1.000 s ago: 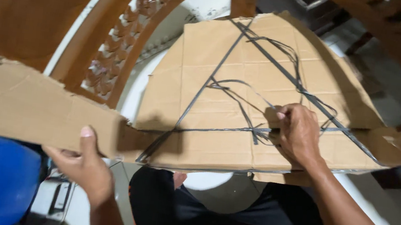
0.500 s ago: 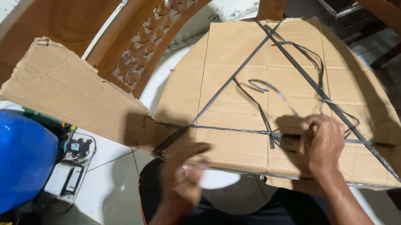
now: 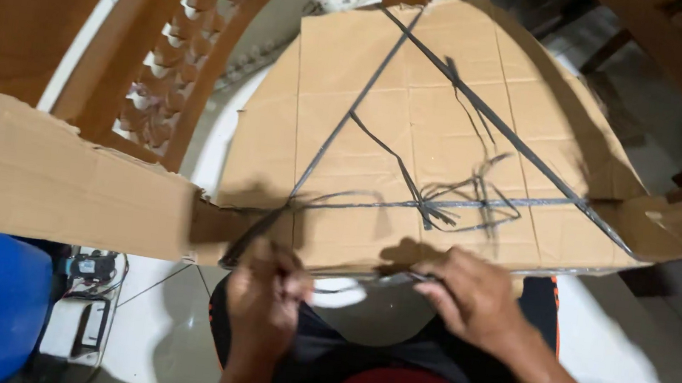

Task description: The person unties black plastic straps from a cardboard structure on a wooden chair, then folds and arranges cardboard pieces to form a seat-like shape. They place a yellow and red packet inside the structure and continue adjusting the cardboard flaps.

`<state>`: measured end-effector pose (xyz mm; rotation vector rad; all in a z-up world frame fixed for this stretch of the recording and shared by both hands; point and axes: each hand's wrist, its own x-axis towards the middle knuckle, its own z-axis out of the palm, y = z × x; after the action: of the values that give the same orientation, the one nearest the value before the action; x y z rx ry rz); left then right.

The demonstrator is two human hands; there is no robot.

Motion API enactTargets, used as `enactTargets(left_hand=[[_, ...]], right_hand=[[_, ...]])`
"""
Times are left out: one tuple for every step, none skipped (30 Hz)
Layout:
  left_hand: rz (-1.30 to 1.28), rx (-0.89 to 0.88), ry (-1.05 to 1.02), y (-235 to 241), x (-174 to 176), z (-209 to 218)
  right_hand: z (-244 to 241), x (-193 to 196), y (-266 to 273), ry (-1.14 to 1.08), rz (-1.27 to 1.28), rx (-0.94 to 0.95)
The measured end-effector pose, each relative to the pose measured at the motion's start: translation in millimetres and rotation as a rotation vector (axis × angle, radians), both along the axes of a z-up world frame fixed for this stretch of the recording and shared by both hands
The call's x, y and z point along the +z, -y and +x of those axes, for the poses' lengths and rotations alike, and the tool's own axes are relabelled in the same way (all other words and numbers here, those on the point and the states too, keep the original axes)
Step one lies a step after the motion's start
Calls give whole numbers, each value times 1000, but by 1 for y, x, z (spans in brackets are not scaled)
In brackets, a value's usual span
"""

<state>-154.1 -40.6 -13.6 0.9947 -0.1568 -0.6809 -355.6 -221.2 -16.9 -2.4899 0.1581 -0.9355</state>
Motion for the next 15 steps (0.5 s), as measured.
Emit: enactTargets(left_hand=[[5,-7,-6,-2,5,1],[-1,15,-22,-3,10,3],[-8,37,-39,-4,15,5],[-5,34,-44,-4,20,5],[133,39,17,-4,26,4],[271,46,78,-4,31,4],[274,45,73,-7,22,6],[338,52,52,-10,14,9],[401,59,30,-12,6,11],[405,57,26,-13,6,12],[404,79,35,-13,6,13],[400,99,45,-13,6,13],[402,96,41,-14,9,13],[389,86,70,-13,12,13],[376,77,99,-13,15,13]], right_hand=[[-8,0,7,-6,5,-7],[-15,1,15,-41,-33,-65],[-21,2,22,-78,-72,-122],[-26,8,27,-83,-69,-125],[-31,14,31,-75,51,-101],[-34,20,35,-67,171,-75],[-42,22,39,-72,174,-75],[-49,24,43,-105,254,-98],[-56,26,48,-138,335,-120],[-63,22,52,-143,339,-121],[-71,18,57,-59,427,-173],[-79,15,61,26,513,-227],[-92,0,70,21,514,-230],[-104,-14,78,127,572,-379],[-117,-28,87,234,628,-527]])
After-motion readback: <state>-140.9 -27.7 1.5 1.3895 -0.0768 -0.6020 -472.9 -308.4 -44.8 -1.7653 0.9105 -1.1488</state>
